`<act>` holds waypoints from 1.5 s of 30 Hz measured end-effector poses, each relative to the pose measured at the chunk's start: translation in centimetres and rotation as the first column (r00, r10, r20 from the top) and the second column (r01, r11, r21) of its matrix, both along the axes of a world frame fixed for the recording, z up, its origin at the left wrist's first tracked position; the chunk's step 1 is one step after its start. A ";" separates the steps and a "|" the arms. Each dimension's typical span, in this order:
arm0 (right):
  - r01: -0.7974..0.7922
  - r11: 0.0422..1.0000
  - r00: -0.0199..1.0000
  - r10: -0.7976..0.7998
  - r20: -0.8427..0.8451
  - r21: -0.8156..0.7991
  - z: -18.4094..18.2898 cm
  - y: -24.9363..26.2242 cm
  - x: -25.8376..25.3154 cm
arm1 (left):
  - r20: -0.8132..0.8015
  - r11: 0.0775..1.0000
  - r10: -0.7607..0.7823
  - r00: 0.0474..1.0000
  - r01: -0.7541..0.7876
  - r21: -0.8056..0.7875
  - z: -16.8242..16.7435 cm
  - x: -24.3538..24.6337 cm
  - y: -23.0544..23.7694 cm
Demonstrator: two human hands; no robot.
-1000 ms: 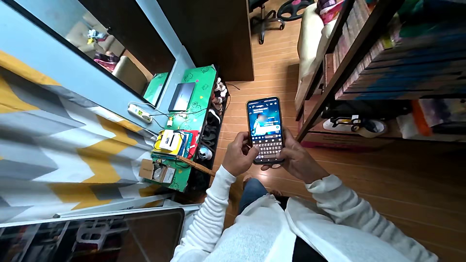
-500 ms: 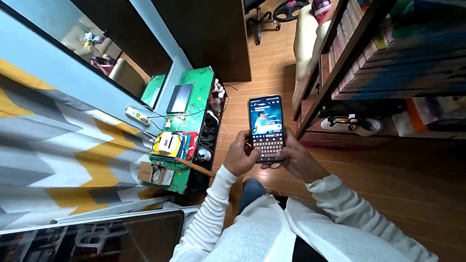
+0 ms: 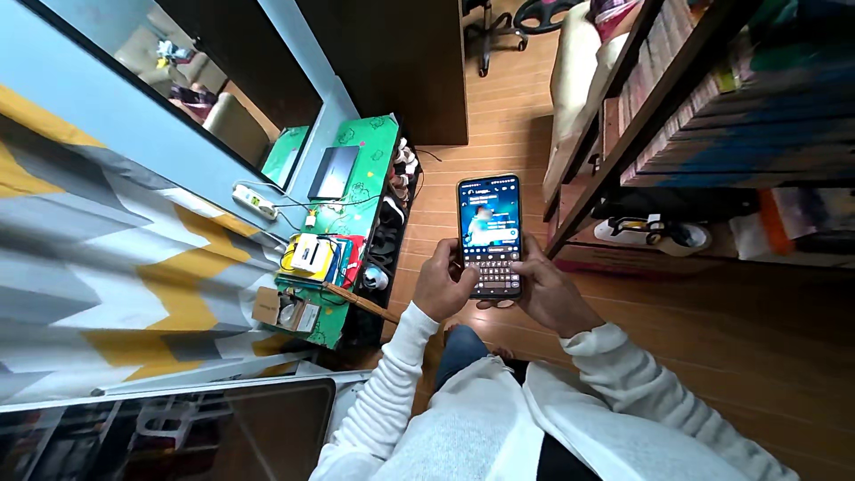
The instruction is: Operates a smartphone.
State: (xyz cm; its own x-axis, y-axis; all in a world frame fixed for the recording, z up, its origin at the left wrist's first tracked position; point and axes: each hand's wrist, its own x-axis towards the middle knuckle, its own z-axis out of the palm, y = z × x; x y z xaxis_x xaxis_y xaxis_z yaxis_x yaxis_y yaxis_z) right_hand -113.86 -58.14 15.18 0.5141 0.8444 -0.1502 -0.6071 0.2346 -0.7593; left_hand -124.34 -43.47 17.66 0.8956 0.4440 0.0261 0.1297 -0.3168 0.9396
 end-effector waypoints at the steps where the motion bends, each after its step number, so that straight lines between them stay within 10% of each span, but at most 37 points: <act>1: -0.011 1.000 1.000 0.011 0.005 0.009 -0.1 0.0 0.1 | 0.000 1.000 0.011 1.000 -0.011 0.005 0.0 0.1 -0.1; 45: 0.093 0.993 0.985 -0.080 0.156 -0.078 0.4 0.0 -1.0 | -0.004 0.983 -0.144 0.990 0.143 0.118 -0.4 -0.1 0.6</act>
